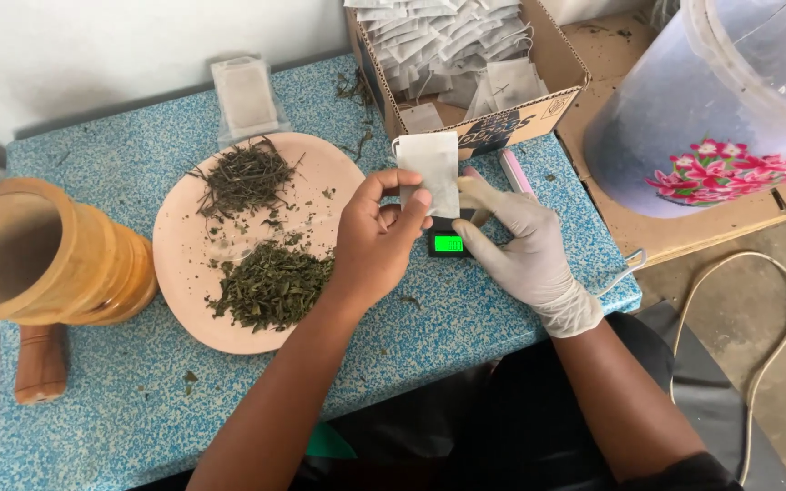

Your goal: The person fills small white tea bags with dried leaves by hand from a plate, weighs the bags on a digital scale, and seals the edges using a pink heated tool.

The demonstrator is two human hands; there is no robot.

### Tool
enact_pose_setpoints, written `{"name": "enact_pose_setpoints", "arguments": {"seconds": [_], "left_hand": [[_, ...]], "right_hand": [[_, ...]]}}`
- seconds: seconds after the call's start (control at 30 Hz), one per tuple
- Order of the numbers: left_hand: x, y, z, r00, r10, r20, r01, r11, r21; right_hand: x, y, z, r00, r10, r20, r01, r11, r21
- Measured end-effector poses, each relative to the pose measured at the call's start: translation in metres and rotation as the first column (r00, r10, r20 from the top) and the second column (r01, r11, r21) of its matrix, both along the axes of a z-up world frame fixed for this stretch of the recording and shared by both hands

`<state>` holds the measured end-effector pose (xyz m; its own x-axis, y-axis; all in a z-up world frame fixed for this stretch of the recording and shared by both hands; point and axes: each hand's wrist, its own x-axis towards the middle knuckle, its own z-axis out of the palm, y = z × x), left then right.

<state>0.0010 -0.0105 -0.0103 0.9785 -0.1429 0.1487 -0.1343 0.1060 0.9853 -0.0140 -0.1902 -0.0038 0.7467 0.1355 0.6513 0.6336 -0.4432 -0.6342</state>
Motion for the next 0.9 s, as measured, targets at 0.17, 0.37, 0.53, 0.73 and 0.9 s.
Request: {"name": "enact_pose_setpoints", "arguments": {"seconds": [0.17, 0.37, 0.53, 0.73, 0.9], "left_hand": [[-0.004, 0.0, 0.009, 0.999, -0.027, 0.021, 0.027, 1.0, 0.0], [0.005, 0.003, 0.018, 0.994, -0.033, 0.102, 0.016, 0.986, 0.164], [0.02, 0.005, 0.042, 0.983, -0.013, 0.181, -0.044, 0.951, 0.306], [0.052, 0.011, 0.069, 0.923, -0.104, 0.371, -0.117, 0.841, 0.528], [0.095, 0.019, 0.082, 0.886, -0.222, 0.408, -0.163, 0.674, 0.721]], "right_hand": [[-0.002, -0.006, 0.002, 1.0, -0.006, 0.004, 0.006, 0.999, -0.037], [0.012, -0.014, -0.009, 0.999, -0.019, -0.029, 0.02, 0.999, 0.034], [0.019, -0.011, 0.017, 0.999, -0.018, -0.049, 0.023, 0.995, 0.094], [0.052, -0.008, 0.029, 0.996, -0.041, -0.073, 0.051, 0.99, 0.135], [0.087, -0.006, 0.049, 0.99, -0.093, -0.105, 0.094, 0.996, 0.008]]}}
